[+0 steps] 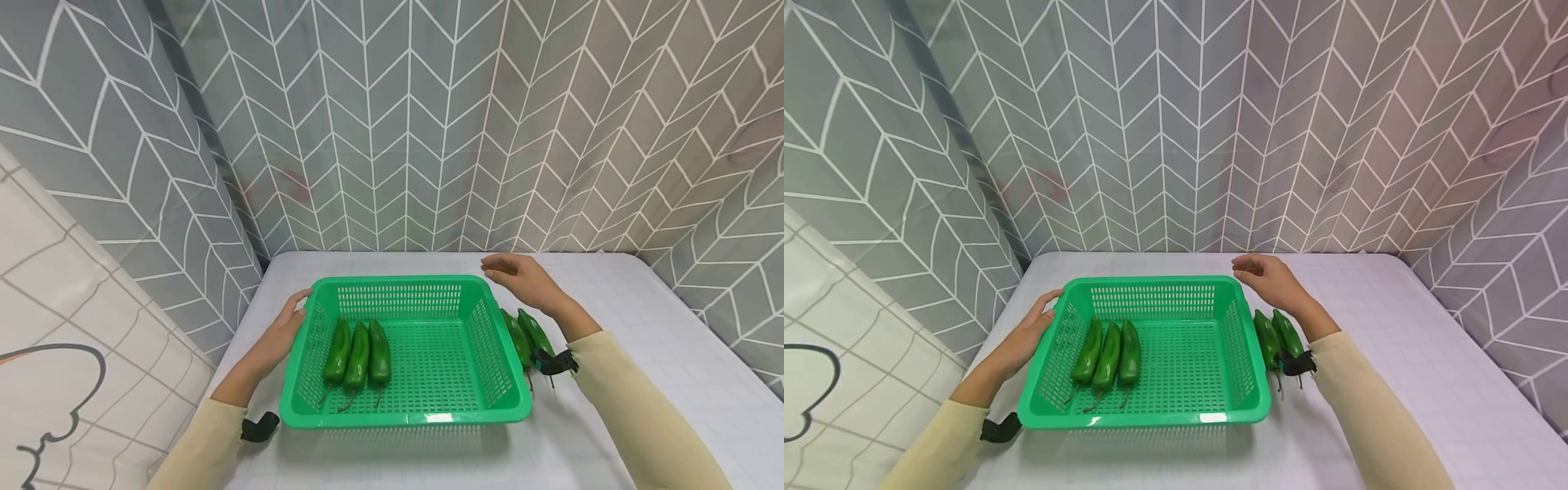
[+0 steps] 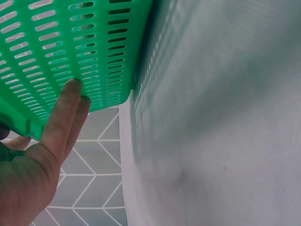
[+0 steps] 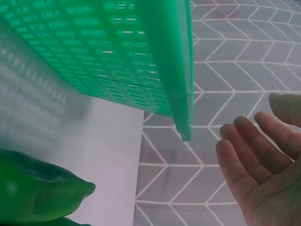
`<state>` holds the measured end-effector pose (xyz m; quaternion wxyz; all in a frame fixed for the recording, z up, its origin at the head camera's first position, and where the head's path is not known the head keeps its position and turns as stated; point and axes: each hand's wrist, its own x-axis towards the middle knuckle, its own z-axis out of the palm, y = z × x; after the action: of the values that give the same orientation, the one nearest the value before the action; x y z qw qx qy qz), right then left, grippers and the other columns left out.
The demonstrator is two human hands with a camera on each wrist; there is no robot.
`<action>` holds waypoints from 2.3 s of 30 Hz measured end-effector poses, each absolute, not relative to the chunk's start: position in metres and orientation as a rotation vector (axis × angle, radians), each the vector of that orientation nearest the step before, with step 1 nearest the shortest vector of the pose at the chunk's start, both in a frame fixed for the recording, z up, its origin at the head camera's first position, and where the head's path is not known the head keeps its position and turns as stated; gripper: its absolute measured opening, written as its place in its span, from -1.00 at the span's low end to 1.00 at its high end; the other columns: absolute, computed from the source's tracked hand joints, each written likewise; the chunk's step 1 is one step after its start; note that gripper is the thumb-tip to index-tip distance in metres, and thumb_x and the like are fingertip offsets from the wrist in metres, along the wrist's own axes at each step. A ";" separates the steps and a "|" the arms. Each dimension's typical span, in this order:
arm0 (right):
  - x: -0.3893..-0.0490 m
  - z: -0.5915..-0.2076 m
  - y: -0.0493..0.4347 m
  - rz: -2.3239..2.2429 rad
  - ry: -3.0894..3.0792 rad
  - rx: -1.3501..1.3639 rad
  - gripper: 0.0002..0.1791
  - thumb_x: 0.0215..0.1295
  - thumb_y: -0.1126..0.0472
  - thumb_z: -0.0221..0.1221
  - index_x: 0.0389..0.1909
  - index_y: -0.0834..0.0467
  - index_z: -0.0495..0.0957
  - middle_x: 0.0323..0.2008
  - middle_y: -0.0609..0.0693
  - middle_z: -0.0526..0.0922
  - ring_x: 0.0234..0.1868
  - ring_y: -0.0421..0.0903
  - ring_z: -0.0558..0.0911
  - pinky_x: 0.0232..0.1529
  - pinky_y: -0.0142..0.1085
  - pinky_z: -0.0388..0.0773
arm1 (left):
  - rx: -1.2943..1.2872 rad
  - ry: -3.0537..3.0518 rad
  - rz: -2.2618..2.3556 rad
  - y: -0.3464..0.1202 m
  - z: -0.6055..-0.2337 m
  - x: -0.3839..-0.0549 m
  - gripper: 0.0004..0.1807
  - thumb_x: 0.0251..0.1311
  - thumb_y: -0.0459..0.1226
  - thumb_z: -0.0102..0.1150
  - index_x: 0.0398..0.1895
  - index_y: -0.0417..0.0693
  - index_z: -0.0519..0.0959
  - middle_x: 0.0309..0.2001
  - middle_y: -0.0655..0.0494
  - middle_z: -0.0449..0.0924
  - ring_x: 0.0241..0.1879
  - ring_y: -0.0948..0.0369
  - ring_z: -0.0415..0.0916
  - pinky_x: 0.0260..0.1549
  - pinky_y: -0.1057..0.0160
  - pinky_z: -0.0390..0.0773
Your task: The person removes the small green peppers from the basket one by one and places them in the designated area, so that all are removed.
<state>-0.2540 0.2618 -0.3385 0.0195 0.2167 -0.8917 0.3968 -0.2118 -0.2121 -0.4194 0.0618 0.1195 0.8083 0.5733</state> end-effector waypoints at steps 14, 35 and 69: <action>-0.257 -0.328 0.250 1.214 -2.752 0.750 -0.60 0.59 0.21 0.05 0.30 0.34 0.47 0.20 0.29 0.57 0.25 0.24 0.52 0.22 0.15 0.42 | 0.361 2.452 1.721 -0.212 -0.418 -0.212 -0.46 0.68 -0.14 -0.46 0.62 0.03 -0.08 0.30 -0.24 0.34 0.39 -0.11 0.13 0.36 -0.31 -0.05; -0.267 -0.322 0.217 1.202 -2.760 0.868 -0.60 0.57 0.22 0.07 0.27 0.37 0.49 0.19 0.29 0.58 0.21 0.22 0.56 0.20 0.14 0.45 | 0.374 2.462 1.713 -0.213 -0.419 -0.214 -0.46 0.68 -0.12 -0.47 0.62 0.02 -0.08 0.24 -0.25 0.39 0.31 -0.10 0.23 0.32 -0.27 0.04; -0.275 -0.331 0.162 1.206 -2.807 0.966 -0.63 0.51 0.22 0.15 0.21 0.33 0.55 0.14 0.22 0.62 0.17 0.17 0.60 0.16 0.02 0.51 | 0.396 2.458 1.712 -0.214 -0.421 -0.215 -0.45 0.67 -0.07 -0.46 0.62 0.05 -0.08 0.11 -0.18 0.55 0.16 0.00 0.39 0.29 -0.22 0.13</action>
<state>-0.2754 0.1624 -0.3310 -0.0314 0.3013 -0.8756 0.3761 -0.2148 -0.2143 -0.4209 0.0602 0.1308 0.8121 0.5655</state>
